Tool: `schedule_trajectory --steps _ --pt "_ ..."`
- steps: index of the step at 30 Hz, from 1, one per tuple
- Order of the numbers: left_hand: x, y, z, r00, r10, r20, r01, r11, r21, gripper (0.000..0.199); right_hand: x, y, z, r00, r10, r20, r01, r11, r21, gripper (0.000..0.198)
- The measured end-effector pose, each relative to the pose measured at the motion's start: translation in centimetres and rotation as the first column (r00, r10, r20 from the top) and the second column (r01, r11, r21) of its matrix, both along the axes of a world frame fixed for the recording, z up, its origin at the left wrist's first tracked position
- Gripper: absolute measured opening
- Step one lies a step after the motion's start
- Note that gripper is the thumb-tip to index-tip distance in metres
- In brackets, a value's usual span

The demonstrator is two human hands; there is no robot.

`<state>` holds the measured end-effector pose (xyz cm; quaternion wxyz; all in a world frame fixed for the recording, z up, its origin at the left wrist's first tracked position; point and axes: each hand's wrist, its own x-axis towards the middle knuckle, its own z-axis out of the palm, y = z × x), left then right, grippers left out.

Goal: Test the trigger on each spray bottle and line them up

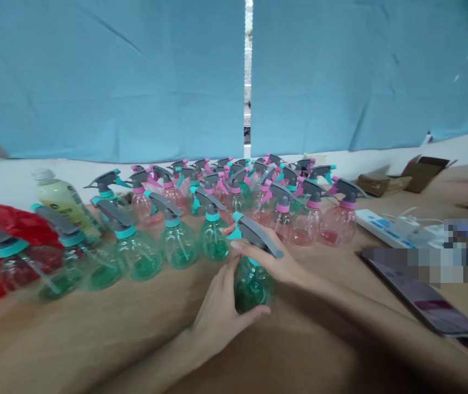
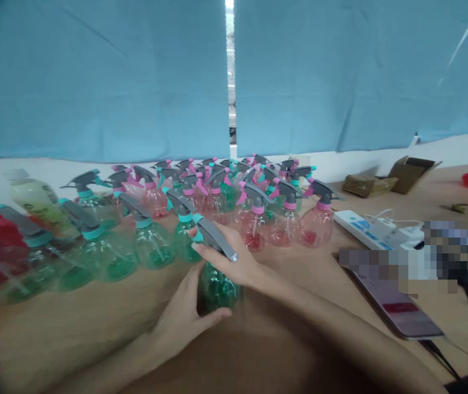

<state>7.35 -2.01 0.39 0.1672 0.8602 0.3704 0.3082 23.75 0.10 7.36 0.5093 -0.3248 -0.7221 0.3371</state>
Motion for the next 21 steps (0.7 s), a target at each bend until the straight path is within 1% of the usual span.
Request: schedule_trajectory --steps 3,6,9,14,19,21 --pt "-1.0 0.4 -0.2 0.993 0.049 -0.106 -0.039 0.995 0.093 0.087 0.0 0.7 -0.3 1.0 0.014 -0.005 -0.014 1.0 -0.017 0.024" --pt "-1.8 0.6 -0.5 0.979 0.072 -0.193 -0.042 0.988 0.151 0.077 0.4 1.1 -0.5 0.999 0.002 -0.036 -0.003 1.0 -0.022 0.023" --pt "-2.0 0.6 -0.9 0.965 0.081 -0.25 -0.026 0.976 0.214 0.066 0.8 1.3 -0.8 0.995 -0.033 -0.092 0.034 0.999 0.009 0.02" --pt "-1.7 -0.1 -1.5 0.941 0.115 -0.319 -0.02 0.958 0.287 0.057 1.1 1.7 -0.9 0.984 -0.011 -0.179 0.009 1.0 -0.015 0.019" --pt "-1.7 -0.5 -1.6 0.922 0.113 -0.37 0.0 0.957 0.292 0.055 1.3 1.2 -0.8 0.994 -0.061 -0.087 0.054 0.995 -0.088 0.017" --pt "-1.8 -0.4 -1.6 0.921 0.112 -0.373 0.003 0.956 0.293 0.055 1.4 1.0 -0.6 0.996 -0.081 -0.04 0.078 0.994 -0.076 0.016"
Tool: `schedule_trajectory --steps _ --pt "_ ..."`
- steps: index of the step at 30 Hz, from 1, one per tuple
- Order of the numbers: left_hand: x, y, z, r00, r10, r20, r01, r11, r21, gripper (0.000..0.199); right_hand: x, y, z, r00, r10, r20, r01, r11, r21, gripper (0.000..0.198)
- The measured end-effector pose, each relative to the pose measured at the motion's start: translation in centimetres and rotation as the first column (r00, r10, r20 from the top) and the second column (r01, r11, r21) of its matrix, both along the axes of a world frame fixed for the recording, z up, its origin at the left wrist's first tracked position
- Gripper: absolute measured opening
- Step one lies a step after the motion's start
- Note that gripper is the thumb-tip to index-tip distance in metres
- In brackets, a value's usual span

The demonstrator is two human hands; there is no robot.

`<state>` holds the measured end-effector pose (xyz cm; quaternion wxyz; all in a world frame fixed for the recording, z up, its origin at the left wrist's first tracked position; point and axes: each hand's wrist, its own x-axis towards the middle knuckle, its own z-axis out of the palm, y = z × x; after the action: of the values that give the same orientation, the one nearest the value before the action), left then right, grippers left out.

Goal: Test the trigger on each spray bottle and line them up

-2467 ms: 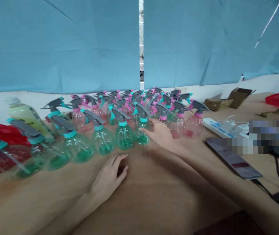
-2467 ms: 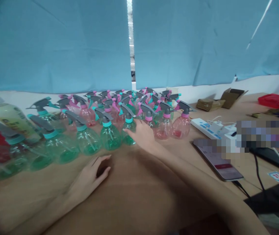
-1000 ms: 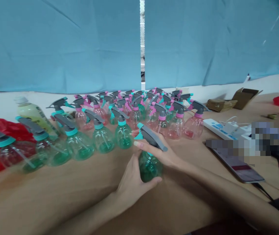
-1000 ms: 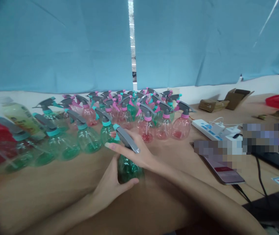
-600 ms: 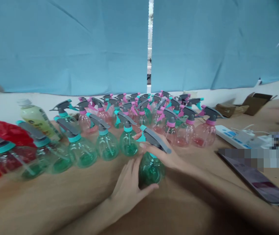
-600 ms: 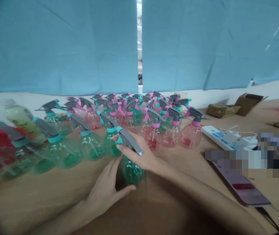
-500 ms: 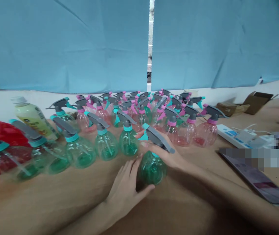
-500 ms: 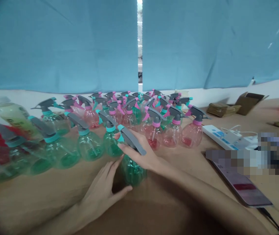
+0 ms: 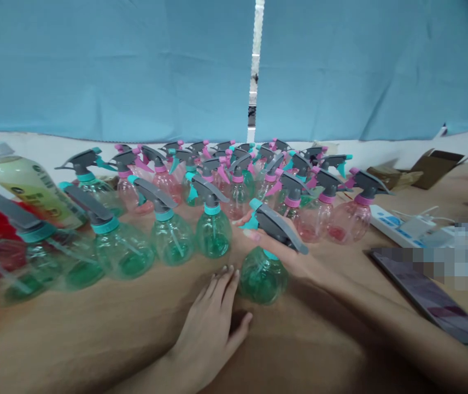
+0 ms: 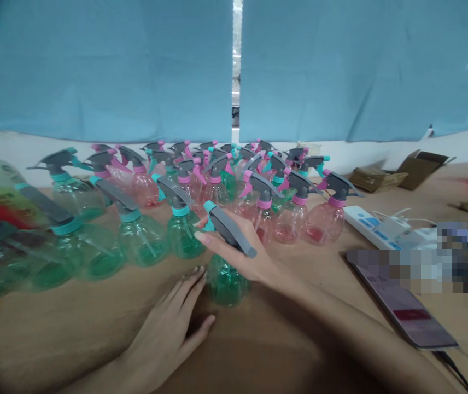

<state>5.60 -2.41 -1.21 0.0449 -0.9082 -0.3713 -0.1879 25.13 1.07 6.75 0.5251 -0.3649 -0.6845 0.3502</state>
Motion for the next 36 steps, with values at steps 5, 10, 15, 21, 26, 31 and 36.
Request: schedule_trajectory --steps 5,10,15,21,26,31,36 --pt "0.05 0.14 0.0 0.999 -0.007 -0.036 0.007 1.0 0.003 0.053 0.02 -0.24 0.49 0.997 -0.048 0.058 0.044 0.997 0.066 0.015" --pt "0.12 0.11 0.12 0.996 0.003 -0.084 -0.004 1.0 -0.009 0.055 -0.36 -0.29 0.2 0.993 -0.114 0.027 0.112 0.992 0.06 0.02" --pt "0.18 0.18 -0.03 0.995 0.013 -0.098 -0.016 1.0 -0.021 0.059 -0.15 -0.62 0.34 0.985 -0.143 0.092 0.139 0.989 0.056 0.022" --pt "0.18 0.22 -0.1 0.995 0.01 -0.095 -0.015 0.999 -0.05 0.059 0.3 -0.77 0.92 0.989 -0.076 0.129 0.074 0.997 0.019 0.021" --pt "0.3 0.2 0.08 0.995 0.003 -0.1 -0.009 0.998 -0.057 0.059 0.27 -0.87 1.01 0.999 0.015 0.037 -0.012 0.996 -0.084 0.022" --pt "0.39 0.14 0.24 0.994 -0.006 -0.111 -0.001 0.998 -0.062 0.059 0.36 -0.73 0.61 0.999 0.047 0.002 -0.047 0.994 -0.096 0.022" --pt "0.45 0.06 0.43 0.991 -0.002 -0.131 -0.006 0.998 -0.061 0.059 0.46 -0.67 0.41 0.998 0.055 0.013 -0.053 0.994 -0.091 0.024"
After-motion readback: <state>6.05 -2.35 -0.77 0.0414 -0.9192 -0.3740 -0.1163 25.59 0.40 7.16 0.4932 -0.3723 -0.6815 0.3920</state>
